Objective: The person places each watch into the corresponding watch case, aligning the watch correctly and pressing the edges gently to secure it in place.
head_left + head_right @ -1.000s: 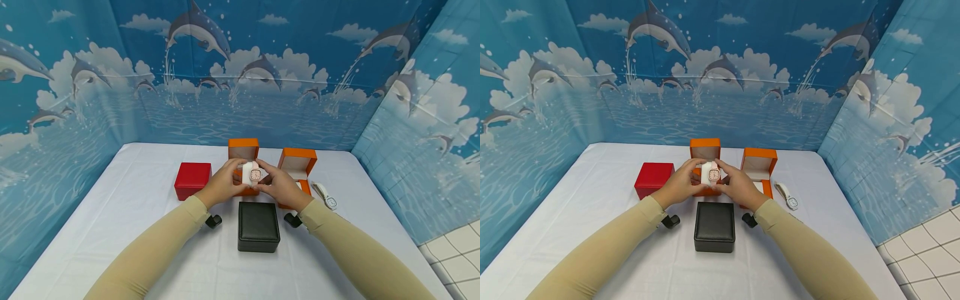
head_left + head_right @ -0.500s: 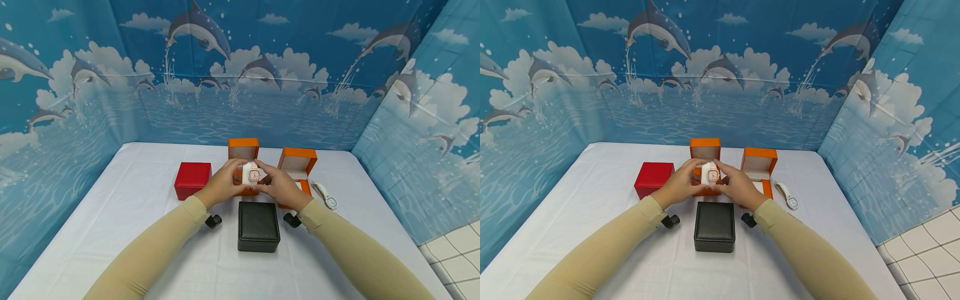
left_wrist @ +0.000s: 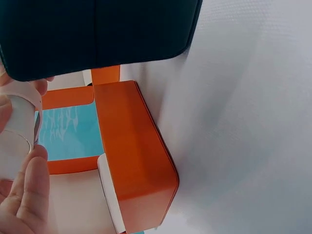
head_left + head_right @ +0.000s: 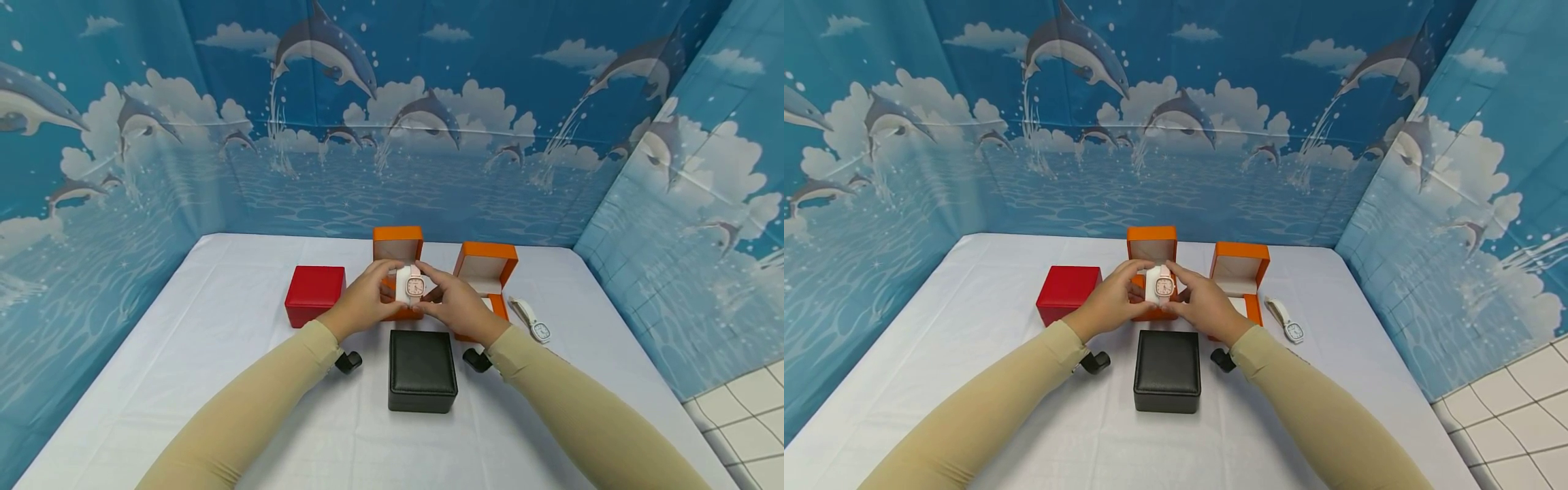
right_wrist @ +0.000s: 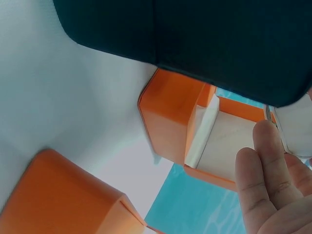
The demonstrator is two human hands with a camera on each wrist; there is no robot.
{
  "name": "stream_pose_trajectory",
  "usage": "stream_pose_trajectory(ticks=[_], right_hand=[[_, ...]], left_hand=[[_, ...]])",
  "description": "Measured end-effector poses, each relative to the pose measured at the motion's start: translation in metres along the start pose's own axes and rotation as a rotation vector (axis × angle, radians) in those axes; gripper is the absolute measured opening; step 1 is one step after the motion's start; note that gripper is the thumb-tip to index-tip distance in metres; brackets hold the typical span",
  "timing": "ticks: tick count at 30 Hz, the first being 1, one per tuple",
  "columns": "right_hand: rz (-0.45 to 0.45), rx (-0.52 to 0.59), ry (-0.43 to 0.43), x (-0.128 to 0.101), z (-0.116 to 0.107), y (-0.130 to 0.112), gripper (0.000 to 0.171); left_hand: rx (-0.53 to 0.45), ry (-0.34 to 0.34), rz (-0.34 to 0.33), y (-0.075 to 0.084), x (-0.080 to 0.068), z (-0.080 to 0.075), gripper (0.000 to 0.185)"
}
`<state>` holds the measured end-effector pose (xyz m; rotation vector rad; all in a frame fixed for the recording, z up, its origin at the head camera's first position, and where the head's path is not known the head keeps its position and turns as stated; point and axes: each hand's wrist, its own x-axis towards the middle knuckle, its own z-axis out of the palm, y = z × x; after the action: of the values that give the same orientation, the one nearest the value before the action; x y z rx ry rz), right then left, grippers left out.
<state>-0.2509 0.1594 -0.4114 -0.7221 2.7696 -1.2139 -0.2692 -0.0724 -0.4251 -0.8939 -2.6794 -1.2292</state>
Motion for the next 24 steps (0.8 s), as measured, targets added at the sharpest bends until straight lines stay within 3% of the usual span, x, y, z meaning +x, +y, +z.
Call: stream_pose_trajectory(ticks=[24], right_hand=[[0.019, 0.005, -0.008, -0.0001, -0.0001, -0.0018, 0.085]], left_hand=[[-0.011, -0.009, -0.014, 0.0026, -0.0002, -0.0008, 0.073]])
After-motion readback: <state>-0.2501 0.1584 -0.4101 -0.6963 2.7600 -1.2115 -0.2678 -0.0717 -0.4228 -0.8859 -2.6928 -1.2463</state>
